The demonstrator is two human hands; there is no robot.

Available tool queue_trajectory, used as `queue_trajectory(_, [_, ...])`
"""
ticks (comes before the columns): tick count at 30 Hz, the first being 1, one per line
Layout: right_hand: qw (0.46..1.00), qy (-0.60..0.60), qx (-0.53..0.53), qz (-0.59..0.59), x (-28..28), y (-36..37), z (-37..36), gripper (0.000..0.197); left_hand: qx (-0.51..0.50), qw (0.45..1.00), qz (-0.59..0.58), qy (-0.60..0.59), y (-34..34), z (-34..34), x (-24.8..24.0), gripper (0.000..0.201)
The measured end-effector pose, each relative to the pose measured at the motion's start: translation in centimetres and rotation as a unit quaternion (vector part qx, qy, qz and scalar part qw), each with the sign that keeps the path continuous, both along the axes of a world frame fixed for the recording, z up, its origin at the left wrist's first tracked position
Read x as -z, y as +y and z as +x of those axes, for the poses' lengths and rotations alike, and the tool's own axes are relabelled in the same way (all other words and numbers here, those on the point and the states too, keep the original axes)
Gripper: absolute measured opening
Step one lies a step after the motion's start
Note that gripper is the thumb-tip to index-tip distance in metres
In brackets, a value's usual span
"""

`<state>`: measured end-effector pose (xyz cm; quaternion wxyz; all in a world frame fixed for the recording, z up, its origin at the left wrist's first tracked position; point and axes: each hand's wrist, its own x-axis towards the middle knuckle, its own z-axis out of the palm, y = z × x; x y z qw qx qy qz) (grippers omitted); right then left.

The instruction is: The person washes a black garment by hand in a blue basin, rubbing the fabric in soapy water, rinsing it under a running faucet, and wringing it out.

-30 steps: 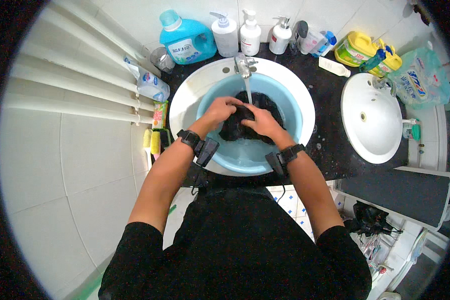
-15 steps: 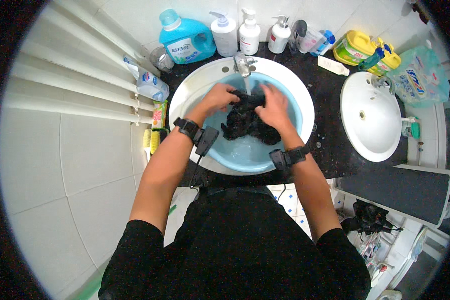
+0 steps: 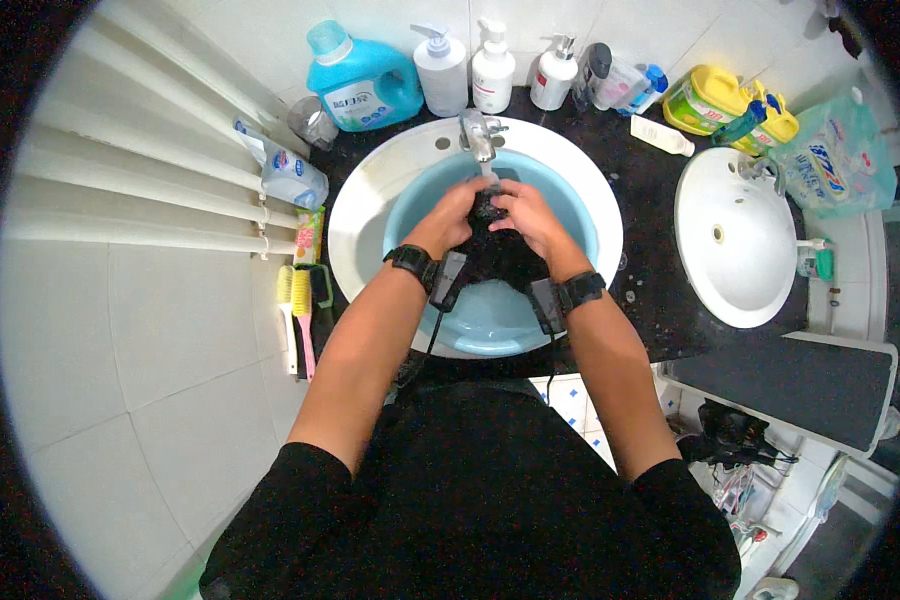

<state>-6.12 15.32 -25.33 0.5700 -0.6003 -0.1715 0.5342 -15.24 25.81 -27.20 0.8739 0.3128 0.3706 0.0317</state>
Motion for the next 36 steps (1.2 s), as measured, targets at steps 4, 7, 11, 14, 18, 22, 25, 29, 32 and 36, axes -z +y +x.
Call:
queue_trajectory(4, [0.888,-0.460,-0.012,-0.003,3.3,-1.2,2.3,0.048,-0.003,0.961,0.238,0.141,-0.6,2.1,-2.1,0.030])
queue_trajectory(7, [0.904,-0.391,-0.079,-0.156,2.0,-0.4,0.5,0.073,-0.024,0.944,0.299,0.137,1.2,1.2,0.4,0.030])
queue_trajectory(11, [0.837,-0.381,-0.205,-0.335,4.5,-0.7,0.8,0.104,0.168,0.880,0.412,0.166,2.4,-0.8,1.7,0.031])
queue_trajectory(14, [0.820,-0.348,-0.220,-0.399,1.8,0.8,-1.7,0.106,0.227,0.835,0.451,0.218,1.2,-3.6,2.1,0.034])
queue_trajectory(18, [0.855,-0.343,-0.197,-0.337,7.1,1.0,-0.8,0.081,0.266,0.823,0.454,0.213,1.0,-4.7,2.2,0.046])
queue_trajectory(22, [0.916,-0.331,-0.194,-0.119,6.9,0.1,-2.1,0.056,0.197,0.955,0.115,0.191,-0.1,-6.1,-0.9,0.050])
queue_trajectory(25, [0.953,-0.212,-0.216,-0.028,2.2,-0.1,-4.1,0.054,0.137,0.974,-0.037,0.174,0.4,-7.9,1.1,0.043])
queue_trajectory(29, [0.976,-0.156,-0.154,0.000,-0.7,-2.8,-3.6,0.053,0.075,0.996,-0.039,0.034,-1.3,-6.2,-0.4,0.031])
queue_trajectory(32, [0.981,-0.129,-0.139,-0.045,-1.9,-5.0,-2.0,0.057,0.067,0.994,0.047,0.078,-3.3,-4.4,-1.6,0.039])
queue_trajectory(36, [0.928,-0.326,-0.179,-0.027,-2.9,-7.5,-2.0,0.094,0.172,0.970,0.164,0.043,-5.3,-4.0,-0.6,0.048])
